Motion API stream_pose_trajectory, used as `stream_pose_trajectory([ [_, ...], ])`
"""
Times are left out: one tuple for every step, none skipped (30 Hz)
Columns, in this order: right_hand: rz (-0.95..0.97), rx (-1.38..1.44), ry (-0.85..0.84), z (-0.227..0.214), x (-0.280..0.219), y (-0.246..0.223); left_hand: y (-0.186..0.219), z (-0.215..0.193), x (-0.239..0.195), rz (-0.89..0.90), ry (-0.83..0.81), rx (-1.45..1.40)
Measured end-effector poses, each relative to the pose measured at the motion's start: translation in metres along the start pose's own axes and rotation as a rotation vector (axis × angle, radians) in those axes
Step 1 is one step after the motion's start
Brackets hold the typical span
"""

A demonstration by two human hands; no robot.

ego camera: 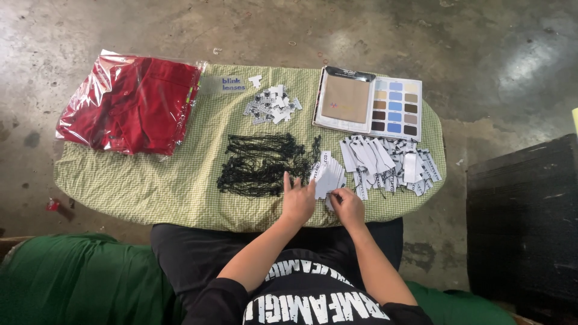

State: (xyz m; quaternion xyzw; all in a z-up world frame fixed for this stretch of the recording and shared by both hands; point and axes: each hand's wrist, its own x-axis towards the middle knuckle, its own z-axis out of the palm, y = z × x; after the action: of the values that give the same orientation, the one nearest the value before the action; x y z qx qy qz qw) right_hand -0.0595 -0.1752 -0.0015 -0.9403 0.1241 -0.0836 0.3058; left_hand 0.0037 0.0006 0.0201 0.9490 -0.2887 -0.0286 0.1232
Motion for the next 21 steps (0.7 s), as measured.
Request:
stream_pose_trajectory([
  [0.001, 0.0, -0.001, 0.001, 0.001, 0.001, -0.005, 0.006, 0.003, 0.0, -0.001, -0.001],
  [0.011, 0.0, 0.001, 0.002, 0.002, 0.002, -0.01, 0.011, 0.006, -0.047, -0.01, 0.004],
  [0.021, 0.001, 0.001, 0.003, 0.003, 0.003, -0.015, 0.017, 0.009, -0.095, -0.019, 0.007],
  [0.021, 0.0, -0.001, -0.001, 0.004, -0.002, -0.016, 0.013, 0.009, -0.096, -0.02, 0.006],
  [0.015, 0.013, 0.0, -0.004, 0.004, -0.007, -0.019, 0.009, 0.009, -0.085, 0.053, -0.002],
  [0.009, 0.027, 0.002, -0.007, 0.004, -0.012, -0.021, 0.006, 0.009, -0.075, 0.126, -0.01],
  [0.011, 0.029, -0.001, -0.007, 0.005, -0.012, -0.022, 0.005, 0.008, -0.075, 0.123, -0.009],
  [0.005, 0.037, 0.008, -0.006, 0.006, -0.013, -0.024, 0.004, 0.007, -0.05, 0.155, -0.004],
  [-0.002, 0.044, 0.017, -0.005, 0.007, -0.013, -0.025, 0.004, 0.006, -0.025, 0.188, 0.0],
  [0.0, 0.046, 0.015, -0.002, 0.006, -0.01, -0.026, 0.013, 0.006, -0.026, 0.186, 0.001],
  [0.004, 0.048, 0.019, 0.001, 0.007, -0.006, -0.027, 0.022, 0.007, -0.018, 0.219, 0.003],
  [0.008, 0.049, 0.022, 0.004, 0.008, -0.003, -0.027, 0.031, 0.008, -0.009, 0.252, 0.004],
  [0.006, 0.049, 0.025, 0.002, 0.009, -0.005, -0.025, 0.03, 0.007, -0.009, 0.254, 0.005],
  [0.01, 0.083, 0.053, 0.0, 0.01, -0.007, -0.024, 0.029, 0.006, -0.06, 0.262, -0.121],
  [0.017, 0.118, 0.078, -0.001, 0.007, -0.009, -0.021, 0.029, 0.003, -0.111, 0.265, -0.248],
  [0.019, 0.118, 0.078, -0.004, 0.01, -0.015, -0.022, 0.017, 0.002, -0.111, 0.264, -0.248],
  [-0.007, 0.171, 0.163, -0.008, 0.011, -0.02, -0.021, 0.005, 0.002, -0.206, 0.13, -0.51],
  [-0.034, 0.224, 0.249, -0.011, 0.013, -0.025, -0.02, -0.006, 0.002, -0.302, -0.008, -0.77],
  [-0.035, 0.223, 0.249, -0.018, 0.016, -0.033, -0.021, -0.008, 0.002, -0.302, -0.007, -0.771],
  [-0.079, 0.242, 0.274, -0.025, 0.018, -0.041, -0.021, -0.01, 0.002, -0.302, -0.042, -0.847],
  [-0.122, 0.262, 0.299, -0.031, 0.02, -0.049, -0.022, -0.011, 0.002, -0.303, -0.078, -0.922],
])
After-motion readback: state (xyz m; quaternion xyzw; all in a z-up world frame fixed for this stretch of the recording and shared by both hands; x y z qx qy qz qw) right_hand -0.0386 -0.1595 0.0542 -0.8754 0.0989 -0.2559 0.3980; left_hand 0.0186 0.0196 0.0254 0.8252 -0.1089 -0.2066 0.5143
